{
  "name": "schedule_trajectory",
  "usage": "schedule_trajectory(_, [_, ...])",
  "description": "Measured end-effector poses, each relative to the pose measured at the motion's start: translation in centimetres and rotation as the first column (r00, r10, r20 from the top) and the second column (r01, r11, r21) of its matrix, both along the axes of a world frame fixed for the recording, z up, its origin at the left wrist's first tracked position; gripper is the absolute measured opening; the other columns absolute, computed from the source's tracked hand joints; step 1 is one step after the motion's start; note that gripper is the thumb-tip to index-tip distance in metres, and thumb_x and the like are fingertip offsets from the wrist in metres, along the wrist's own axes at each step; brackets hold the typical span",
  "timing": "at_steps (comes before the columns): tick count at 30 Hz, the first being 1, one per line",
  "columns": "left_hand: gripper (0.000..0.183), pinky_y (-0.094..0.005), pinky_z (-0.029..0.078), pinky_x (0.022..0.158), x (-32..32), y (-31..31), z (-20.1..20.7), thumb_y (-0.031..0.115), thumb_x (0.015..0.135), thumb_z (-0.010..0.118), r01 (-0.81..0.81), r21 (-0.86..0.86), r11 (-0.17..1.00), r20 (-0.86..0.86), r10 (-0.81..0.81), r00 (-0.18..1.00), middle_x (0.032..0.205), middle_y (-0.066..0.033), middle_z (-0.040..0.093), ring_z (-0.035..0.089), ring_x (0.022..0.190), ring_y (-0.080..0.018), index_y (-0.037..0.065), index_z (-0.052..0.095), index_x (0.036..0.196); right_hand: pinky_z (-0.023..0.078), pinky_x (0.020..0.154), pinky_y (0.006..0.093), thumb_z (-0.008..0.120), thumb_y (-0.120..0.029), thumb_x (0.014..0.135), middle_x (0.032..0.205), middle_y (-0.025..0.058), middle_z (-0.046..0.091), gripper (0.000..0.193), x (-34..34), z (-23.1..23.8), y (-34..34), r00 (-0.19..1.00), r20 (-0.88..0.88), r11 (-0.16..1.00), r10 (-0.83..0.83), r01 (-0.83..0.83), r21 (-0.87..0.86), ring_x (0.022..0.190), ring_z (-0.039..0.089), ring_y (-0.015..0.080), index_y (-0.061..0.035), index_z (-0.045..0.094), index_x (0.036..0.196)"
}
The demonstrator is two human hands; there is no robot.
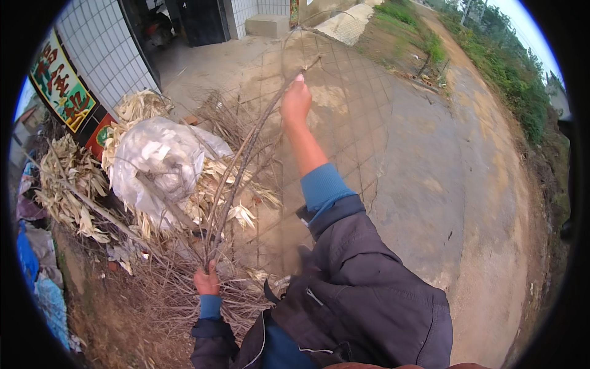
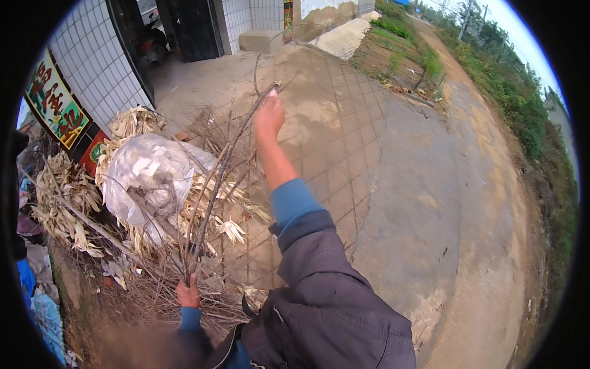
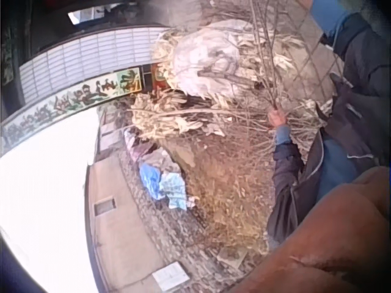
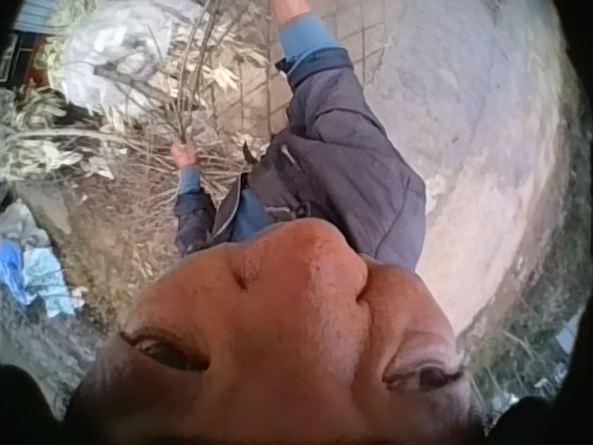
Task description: The person gathers dry branches from a pile outside, carries them into a tiled courtyard, and places them into a small stove with a kettle on top. The person then adds smaller twigs to the stove to maintain the fire.
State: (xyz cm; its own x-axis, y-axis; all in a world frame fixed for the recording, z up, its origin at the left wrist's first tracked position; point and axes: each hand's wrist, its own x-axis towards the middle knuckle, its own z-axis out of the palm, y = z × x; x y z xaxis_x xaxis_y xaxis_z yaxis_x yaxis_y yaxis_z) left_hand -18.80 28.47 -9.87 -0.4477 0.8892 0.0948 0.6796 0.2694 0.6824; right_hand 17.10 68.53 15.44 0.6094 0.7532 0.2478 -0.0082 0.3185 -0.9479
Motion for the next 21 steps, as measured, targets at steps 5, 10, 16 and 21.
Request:
schedule_trajectory(5, [0.056, -0.0438, 0.052, 0.07, 2.3, -0.9, -0.4, 0.048, 0.098, 0.074, 0.094, -0.191, 0.977, 0.379, -0.014, 0.925, 0.08, -0.0161, 0.071, 0.064, 0.069, -0.0287, -0.008, 0.071, 0.097, 0.048, 0.076, 0.0501, 0.046, -0.047, 0.111, 0.081, 0.0219, 0.064, 0.053, -1.8, 0.7, -0.2, 0.984, 0.146, 0.992, -0.103, 0.092, 0.082, 0.079, 0.062, 0.0401, -0.0001, 0.061, 0.093])
schedule_trajectory(10, [0.048, -0.0307, 0.046, 0.052, 2.9, -1.8, -0.4, 0.047, 0.097, 0.077, 0.117, -0.197, 0.973, 0.639, 0.037, 0.769, 0.068, -0.0039, 0.063, 0.057, 0.056, -0.0126, 0.0, 0.07, 0.088, 0.047, 0.071, 0.0501, 0.049, -0.045, 0.111, 0.078, 0.022, 0.064, 0.049, -1.7, 0.2, -1.0, 0.972, 0.146, 0.977, -0.183, 0.163, 0.14, 0.075, 0.06, 0.0425, -0.0018, 0.06, 0.092])
schedule_trajectory(16, [0.042, -0.0282, 0.045, 0.048, 4.2, -1.7, 2.5, 0.043, 0.097, 0.078, 0.203, -0.249, 0.947, 0.75, 0.056, 0.659, 0.066, -0.0025, 0.061, 0.055, 0.055, -0.0108, 0.003, 0.07, 0.088, 0.047, 0.07, 0.0521, 0.05, -0.042, 0.111, 0.08, 0.0234, 0.065, 0.043, -0.1, -3.1, -0.1, 0.934, 0.285, 0.976, -0.216, 0.197, 0.093, 0.075, 0.061, 0.0443, -0.0031, 0.061, 0.094])
schedule_trajectory(21, [0.038, -0.0301, 0.047, 0.065, 4.9, -0.6, 1.6, 0.032, 0.102, 0.075, 0.099, -0.042, 0.994, 0.522, -0.063, 0.85, 0.083, -0.0045, 0.07, 0.055, 0.071, -0.0097, -0.005, 0.071, 0.098, 0.049, 0.075, 0.0541, 0.053, -0.041, 0.109, 0.088, 0.0255, 0.068, 0.04, 1.5, -5.7, 0.5, 0.917, 0.345, 0.976, -0.197, 0.217, -0.02, 0.083, 0.065, 0.0476, -0.0026, 0.063, 0.103])
